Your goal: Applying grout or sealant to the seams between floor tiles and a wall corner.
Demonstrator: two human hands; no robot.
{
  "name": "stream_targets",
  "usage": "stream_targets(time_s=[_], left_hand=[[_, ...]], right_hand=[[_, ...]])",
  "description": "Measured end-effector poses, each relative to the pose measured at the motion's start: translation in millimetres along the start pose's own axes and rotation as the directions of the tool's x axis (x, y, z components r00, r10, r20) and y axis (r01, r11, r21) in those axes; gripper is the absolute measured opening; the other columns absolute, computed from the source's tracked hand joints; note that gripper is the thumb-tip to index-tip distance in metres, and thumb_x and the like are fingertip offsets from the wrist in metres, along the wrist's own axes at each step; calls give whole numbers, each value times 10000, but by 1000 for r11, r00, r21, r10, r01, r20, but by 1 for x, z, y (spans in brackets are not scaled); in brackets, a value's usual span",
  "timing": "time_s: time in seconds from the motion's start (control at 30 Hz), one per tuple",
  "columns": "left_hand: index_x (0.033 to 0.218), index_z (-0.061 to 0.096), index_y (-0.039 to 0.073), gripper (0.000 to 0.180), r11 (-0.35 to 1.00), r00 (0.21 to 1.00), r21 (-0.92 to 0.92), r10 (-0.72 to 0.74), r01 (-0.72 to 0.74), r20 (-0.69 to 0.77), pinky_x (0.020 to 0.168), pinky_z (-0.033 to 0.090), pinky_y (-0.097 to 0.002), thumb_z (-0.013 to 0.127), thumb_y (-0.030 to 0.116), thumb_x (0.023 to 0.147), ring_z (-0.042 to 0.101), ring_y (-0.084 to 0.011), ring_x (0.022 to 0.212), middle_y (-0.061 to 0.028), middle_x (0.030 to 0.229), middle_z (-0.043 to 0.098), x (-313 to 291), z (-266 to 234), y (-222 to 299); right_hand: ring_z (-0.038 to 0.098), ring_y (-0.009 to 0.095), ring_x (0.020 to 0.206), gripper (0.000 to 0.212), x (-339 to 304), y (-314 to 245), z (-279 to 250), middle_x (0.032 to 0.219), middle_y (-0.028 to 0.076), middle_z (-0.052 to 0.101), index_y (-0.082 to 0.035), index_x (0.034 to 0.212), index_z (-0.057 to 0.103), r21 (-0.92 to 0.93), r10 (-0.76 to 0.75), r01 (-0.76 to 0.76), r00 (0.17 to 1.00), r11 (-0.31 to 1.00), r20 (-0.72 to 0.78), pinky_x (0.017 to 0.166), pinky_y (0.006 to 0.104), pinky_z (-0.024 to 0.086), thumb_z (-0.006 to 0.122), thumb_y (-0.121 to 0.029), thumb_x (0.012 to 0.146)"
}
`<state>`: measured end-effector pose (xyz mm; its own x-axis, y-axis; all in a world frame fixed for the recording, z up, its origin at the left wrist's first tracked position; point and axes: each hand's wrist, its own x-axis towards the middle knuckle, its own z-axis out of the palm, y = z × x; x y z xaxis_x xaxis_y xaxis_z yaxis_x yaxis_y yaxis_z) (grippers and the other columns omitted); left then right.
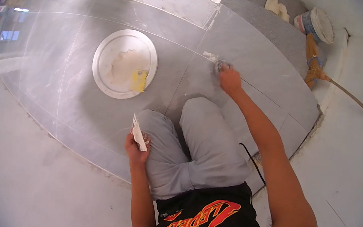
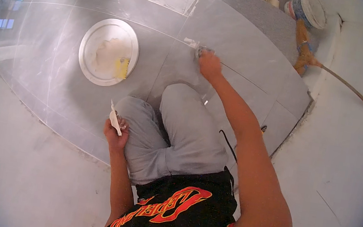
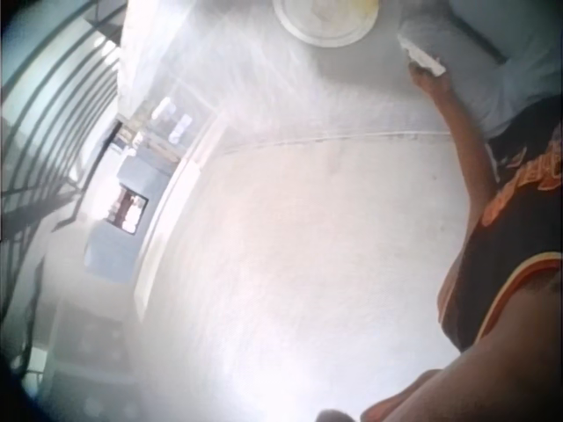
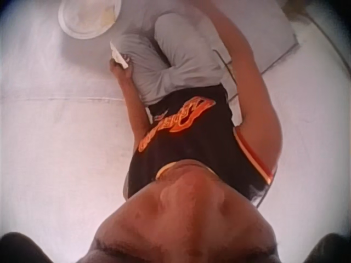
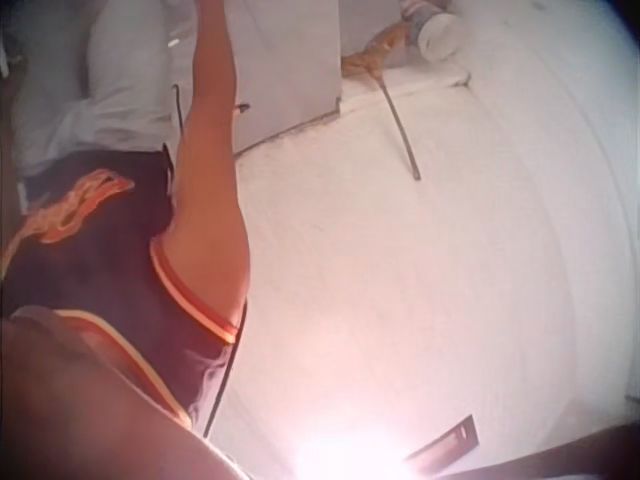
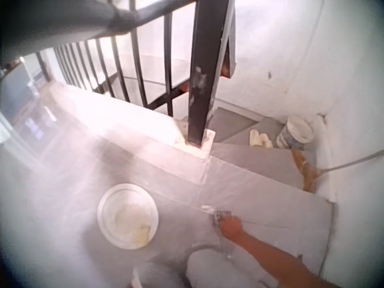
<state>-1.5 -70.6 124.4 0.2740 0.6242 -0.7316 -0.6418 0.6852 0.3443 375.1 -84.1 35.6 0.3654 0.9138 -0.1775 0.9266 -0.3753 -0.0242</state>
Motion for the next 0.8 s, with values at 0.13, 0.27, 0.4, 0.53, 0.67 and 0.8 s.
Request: stream_targets(time_s=[0.13, 0.27, 0.4, 0.53, 0.67, 0.8], left_hand=[[978, 469, -2, 255, 997, 989, -70, 28, -18, 143, 482, 355, -248, 346, 149, 812, 397, -128, 547, -37, 633, 427, 0, 0, -3], [955, 467, 35, 227, 999, 999, -49, 16, -14, 44, 480, 363, -263, 361, 150, 791, 424, -145, 561, -35, 640, 451, 1, -8, 2], [973, 470, 12, 248, 999, 1000, -40, 17, -17, -3, 482, 351, -253, 362, 147, 795, 392, -135, 532, -46, 629, 428, -3, 8, -3], [966, 472, 16, 246, 999, 998, -18, 32, -33, -48, 481, 347, -253, 366, 146, 786, 391, -140, 529, -50, 634, 429, -2, 1, -2], [960, 471, 7, 246, 998, 999, -47, 26, -28, -38, 485, 352, -248, 367, 147, 786, 392, -140, 531, -48, 638, 429, -1, 4, -1], [968, 469, 0, 246, 997, 1000, -71, 26, -26, 8, 498, 361, -243, 363, 148, 803, 399, -133, 551, -43, 637, 430, -2, 5, 0]], right_hand=[[524, 273, 826, 119, -29, 19, 10, 893, 94, 523, -23, 747, 589, -29, -86, 87, 995, 996, 58, 630, 372, 484, 537, -67, 649], [510, 265, 861, 177, -44, 6, -20, 916, 88, 520, -47, 807, 590, 45, -182, 177, 947, 983, 263, 646, 356, 485, 516, -17, 649], [461, 241, 942, 203, 7, 4, -24, 928, 55, 518, -67, 838, 590, 106, -313, 331, 937, 938, -155, 771, 341, 434, 525, -28, 649], [438, 199, 969, 163, 78, -12, -23, 959, 20, 509, -84, 816, 594, 53, -505, 529, 832, 847, -230, 813, 339, 392, 523, -62, 670], [437, 171, 952, 115, 82, 3, -14, 955, 7, 503, -104, 795, 584, -137, -709, 697, 703, 704, -65, 753, 315, 395, 507, -105, 710], [439, 170, 932, 83, 38, 38, -11, 928, 7, 502, -108, 750, 580, -216, -724, 709, 690, 671, 19, 735, 309, 378, 504, -131, 724]])
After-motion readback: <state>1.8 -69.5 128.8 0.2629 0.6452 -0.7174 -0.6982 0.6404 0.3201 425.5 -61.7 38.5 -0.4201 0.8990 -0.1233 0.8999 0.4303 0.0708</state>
